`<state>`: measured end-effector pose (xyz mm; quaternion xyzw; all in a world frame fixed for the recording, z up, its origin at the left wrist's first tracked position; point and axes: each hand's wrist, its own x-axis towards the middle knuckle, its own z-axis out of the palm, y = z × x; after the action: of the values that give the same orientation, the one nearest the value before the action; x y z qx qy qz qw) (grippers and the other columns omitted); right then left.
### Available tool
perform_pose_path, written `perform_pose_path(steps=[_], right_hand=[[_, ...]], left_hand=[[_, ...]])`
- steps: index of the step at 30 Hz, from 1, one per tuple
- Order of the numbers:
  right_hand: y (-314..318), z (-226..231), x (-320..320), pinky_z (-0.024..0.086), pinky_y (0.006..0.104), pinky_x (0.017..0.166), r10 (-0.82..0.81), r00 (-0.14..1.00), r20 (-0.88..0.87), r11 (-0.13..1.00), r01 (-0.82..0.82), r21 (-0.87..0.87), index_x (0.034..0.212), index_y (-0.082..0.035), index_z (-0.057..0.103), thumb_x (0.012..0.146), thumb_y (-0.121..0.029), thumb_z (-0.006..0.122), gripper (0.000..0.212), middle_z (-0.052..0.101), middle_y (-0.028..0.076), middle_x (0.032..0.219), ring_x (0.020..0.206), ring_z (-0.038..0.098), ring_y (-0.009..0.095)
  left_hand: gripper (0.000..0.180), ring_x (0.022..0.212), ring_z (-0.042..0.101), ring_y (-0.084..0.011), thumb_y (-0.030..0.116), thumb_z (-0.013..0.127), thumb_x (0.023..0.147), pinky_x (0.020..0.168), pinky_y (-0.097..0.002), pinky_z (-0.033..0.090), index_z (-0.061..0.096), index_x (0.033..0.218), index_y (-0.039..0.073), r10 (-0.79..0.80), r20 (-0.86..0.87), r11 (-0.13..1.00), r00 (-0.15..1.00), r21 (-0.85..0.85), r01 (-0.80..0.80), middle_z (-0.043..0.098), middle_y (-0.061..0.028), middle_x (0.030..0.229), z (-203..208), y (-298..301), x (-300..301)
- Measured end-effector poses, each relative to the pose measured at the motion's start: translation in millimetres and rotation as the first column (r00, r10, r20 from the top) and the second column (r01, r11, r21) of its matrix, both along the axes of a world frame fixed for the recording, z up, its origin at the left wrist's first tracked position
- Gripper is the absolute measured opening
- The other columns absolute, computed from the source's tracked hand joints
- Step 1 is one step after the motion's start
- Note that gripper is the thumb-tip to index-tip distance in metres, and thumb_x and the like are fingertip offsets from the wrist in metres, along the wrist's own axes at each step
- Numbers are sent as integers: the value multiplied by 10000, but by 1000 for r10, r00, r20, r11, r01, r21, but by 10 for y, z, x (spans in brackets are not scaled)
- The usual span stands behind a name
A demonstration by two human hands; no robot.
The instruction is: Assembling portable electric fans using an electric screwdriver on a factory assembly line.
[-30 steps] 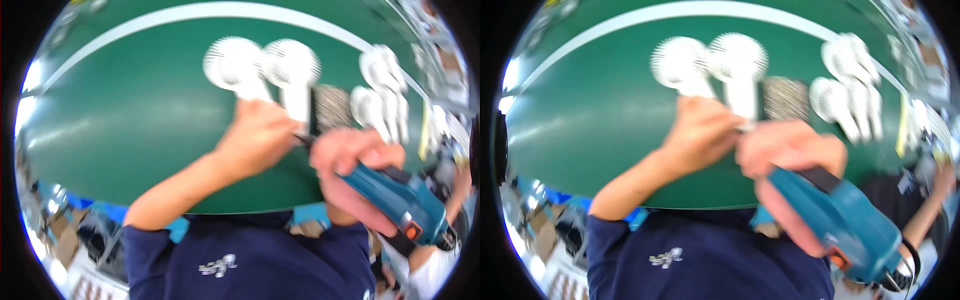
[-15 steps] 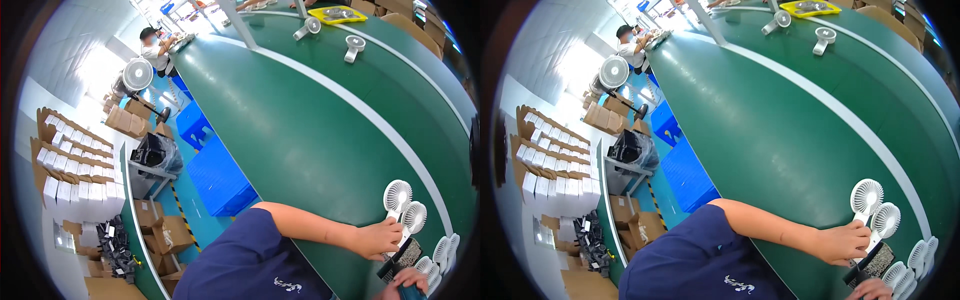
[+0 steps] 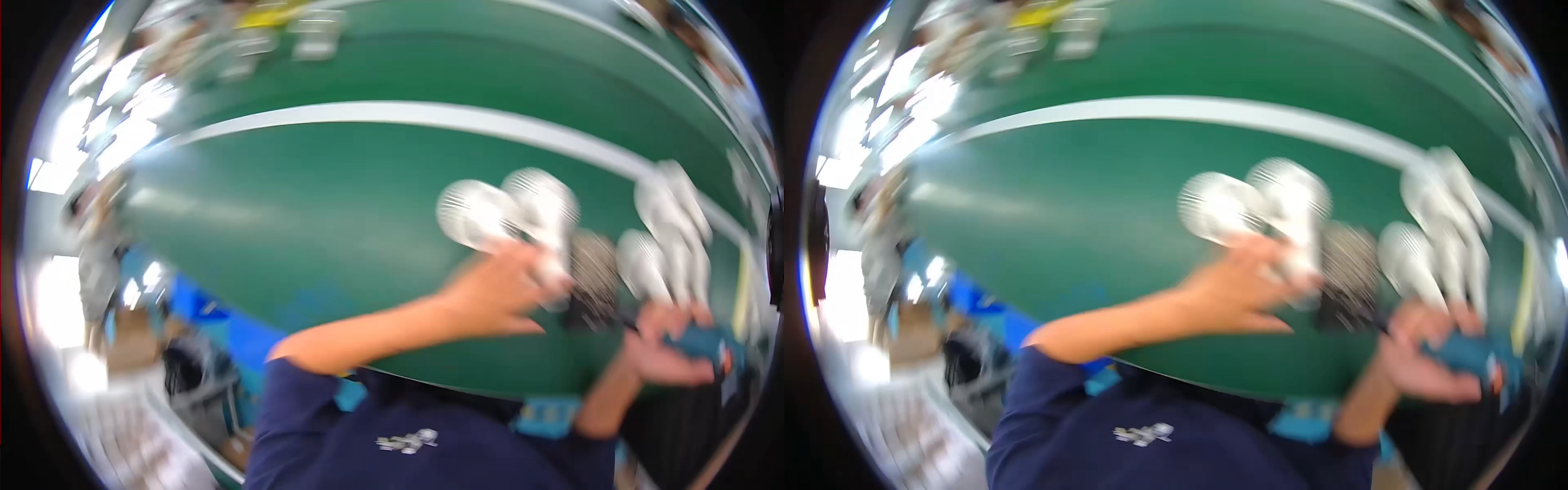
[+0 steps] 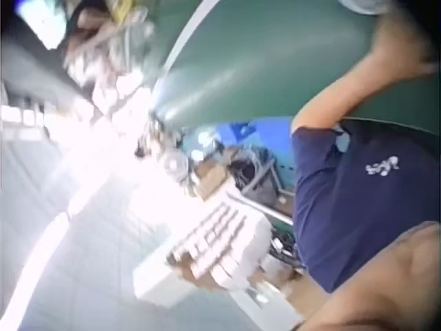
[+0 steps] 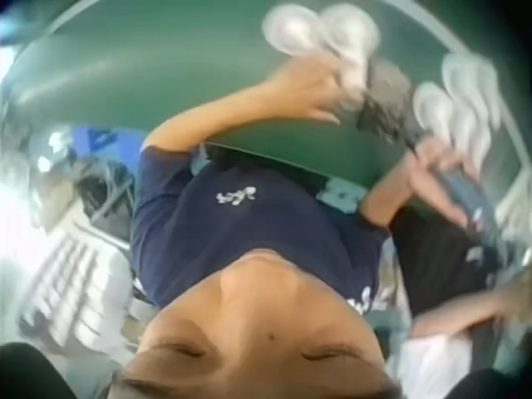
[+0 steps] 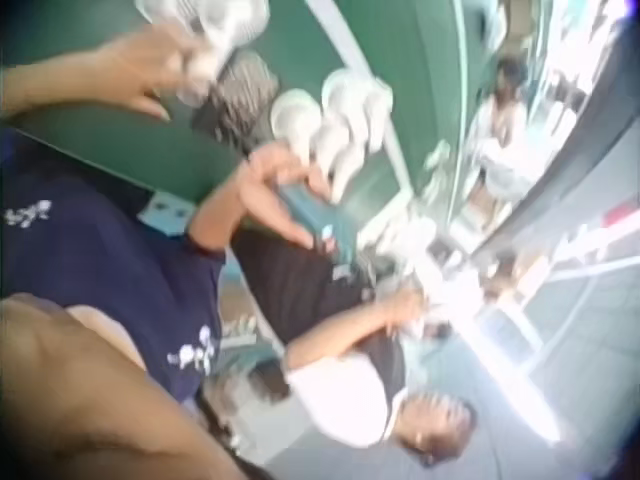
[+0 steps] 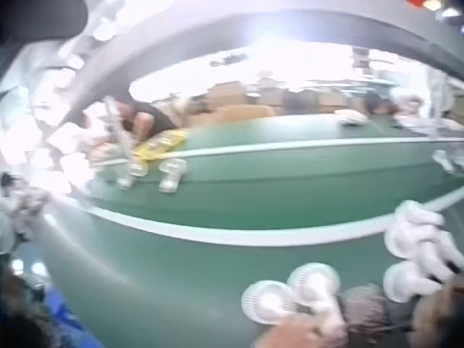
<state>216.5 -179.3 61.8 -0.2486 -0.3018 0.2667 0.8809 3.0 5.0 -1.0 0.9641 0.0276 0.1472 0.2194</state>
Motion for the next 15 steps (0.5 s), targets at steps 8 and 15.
perform_pose_path(steps=[8,15], right_hand=[[246,-120,-151,519,354,513,-160,885,437,986,127,104,1163,18,446,755,-860,543,973,546,145,874,578,565,217],[323,-307,-122,514,341,482,-139,915,379,986,93,137,1158,3,458,747,-874,528,970,558,148,849,542,561,217]], left_hand=[[786,1459,329,-329,451,756,780,1190,-540,188,488,1454,148,45,-182,976,982,216,-5,385,-135,1556,258,100,236],[729,1435,372,-315,411,761,795,1150,-529,244,508,1423,143,98,-141,979,985,189,-71,432,-124,1517,188,-77,250]])
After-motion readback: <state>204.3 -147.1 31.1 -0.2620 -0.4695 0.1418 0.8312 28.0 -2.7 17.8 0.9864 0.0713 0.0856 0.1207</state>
